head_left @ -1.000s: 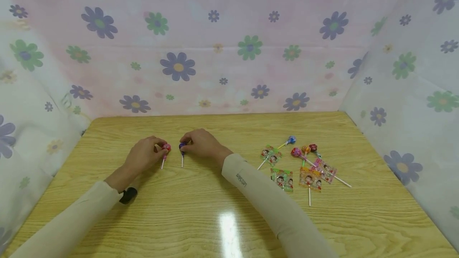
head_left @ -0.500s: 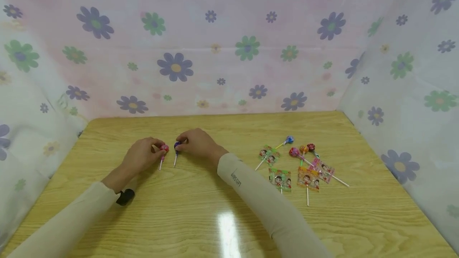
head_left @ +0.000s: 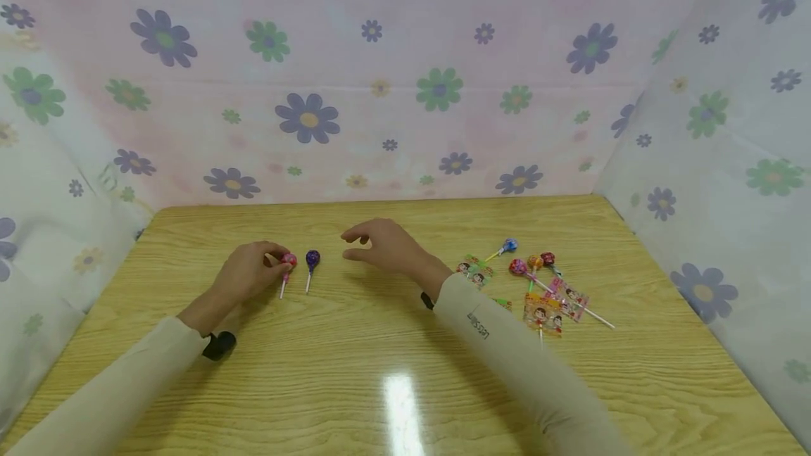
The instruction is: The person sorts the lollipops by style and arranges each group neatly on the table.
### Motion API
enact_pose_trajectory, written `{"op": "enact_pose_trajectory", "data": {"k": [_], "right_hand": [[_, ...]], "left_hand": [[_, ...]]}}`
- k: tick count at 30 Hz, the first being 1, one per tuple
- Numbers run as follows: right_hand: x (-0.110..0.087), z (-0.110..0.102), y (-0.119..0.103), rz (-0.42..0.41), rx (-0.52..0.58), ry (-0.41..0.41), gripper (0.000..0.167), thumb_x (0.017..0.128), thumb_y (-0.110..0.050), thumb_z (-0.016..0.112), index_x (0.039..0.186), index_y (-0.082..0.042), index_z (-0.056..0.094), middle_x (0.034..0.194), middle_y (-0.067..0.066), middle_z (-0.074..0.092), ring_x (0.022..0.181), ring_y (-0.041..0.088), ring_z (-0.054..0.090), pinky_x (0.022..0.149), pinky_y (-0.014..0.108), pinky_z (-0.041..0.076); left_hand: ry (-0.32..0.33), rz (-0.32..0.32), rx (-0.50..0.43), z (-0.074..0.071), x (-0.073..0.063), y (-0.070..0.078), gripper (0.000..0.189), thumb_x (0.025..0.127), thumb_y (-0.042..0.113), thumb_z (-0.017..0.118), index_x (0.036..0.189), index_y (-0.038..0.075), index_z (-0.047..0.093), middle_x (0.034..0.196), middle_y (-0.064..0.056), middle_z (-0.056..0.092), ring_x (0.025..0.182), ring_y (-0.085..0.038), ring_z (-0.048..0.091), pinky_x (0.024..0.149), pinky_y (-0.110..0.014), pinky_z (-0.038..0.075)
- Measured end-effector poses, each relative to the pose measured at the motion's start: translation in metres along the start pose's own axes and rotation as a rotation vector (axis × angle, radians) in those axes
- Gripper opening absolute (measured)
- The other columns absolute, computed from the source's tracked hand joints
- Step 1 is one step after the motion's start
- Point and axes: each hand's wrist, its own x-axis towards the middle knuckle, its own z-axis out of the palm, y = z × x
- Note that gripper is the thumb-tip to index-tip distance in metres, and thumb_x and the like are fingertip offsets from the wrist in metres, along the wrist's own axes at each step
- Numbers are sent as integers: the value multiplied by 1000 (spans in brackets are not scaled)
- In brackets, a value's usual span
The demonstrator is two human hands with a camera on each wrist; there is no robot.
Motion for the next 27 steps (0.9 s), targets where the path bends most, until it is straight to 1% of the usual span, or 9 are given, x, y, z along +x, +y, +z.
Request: {"op": "enact_pose_trajectory", "data": {"k": [5, 11, 14, 16, 21, 23, 26, 27], "right_hand": [[-31, -25, 18, -8, -21, 46, 41, 96, -34, 66, 133, -14, 65, 132, 0, 66, 115, 22, 62, 97, 41, 50], [-73, -53, 50, 17, -31, 105, 40, 96, -34, 67, 132, -17, 66, 131, 1, 67, 115, 26, 61, 97, 47, 50], [-94, -70, 64, 49, -22, 146, 39, 96, -33, 67, 132, -18, 65, 131, 1, 67, 115, 25, 60, 95, 49, 49], [-107, -79, 74, 77, -23, 176, 38, 96, -33, 67, 132, -19, 65, 130, 1, 67, 115, 24, 59, 92, 49, 49], [-136, -92, 106, 151, -72, 212, 39, 96, -38, 65, 131, -21, 66, 128, 2, 67, 111, 24, 60, 80, 40, 48], [-148, -94, 120, 173, -87, 214, 40, 96, -39, 65, 131, -19, 66, 128, 3, 67, 109, 25, 60, 75, 37, 46], [-167, -99, 140, 184, -106, 215, 42, 97, -38, 65, 131, -15, 65, 129, 7, 66, 108, 26, 60, 71, 35, 44], [-173, -101, 147, 188, -111, 216, 41, 97, -37, 65, 132, -14, 65, 128, 8, 65, 105, 26, 60, 69, 35, 43]], "left_hand": [[6, -4, -15, -1, -2, 0, 33, 94, 22, 68, 120, 1, 70, 104, -15, 74, 86, -24, 67, 65, -34, 51], [-1, -21, -30, -2, -1, 0, 33, 94, 23, 68, 119, 2, 70, 105, -14, 74, 86, -23, 67, 64, -32, 50], [5, -22, -29, -2, 0, 0, 32, 94, 23, 69, 119, 3, 70, 105, -14, 74, 85, -22, 66, 64, -30, 48], [9, -21, -30, -2, 1, 0, 31, 94, 23, 69, 118, 3, 71, 105, -14, 74, 85, -22, 66, 63, -30, 48], [9, -16, -19, 0, 1, -2, 30, 94, 23, 69, 117, 4, 72, 105, -13, 74, 86, -23, 66, 64, -30, 48], [9, -18, -13, 1, 1, -2, 30, 94, 24, 69, 117, 5, 72, 105, -13, 74, 86, -23, 66, 64, -30, 48], [15, -19, -4, 2, 1, -2, 30, 94, 24, 69, 117, 5, 72, 105, -12, 74, 86, -22, 66, 64, -29, 47], [17, -19, -5, 3, 1, -2, 31, 94, 24, 69, 117, 5, 72, 105, -12, 74, 86, -22, 66, 64, -29, 47]]}}
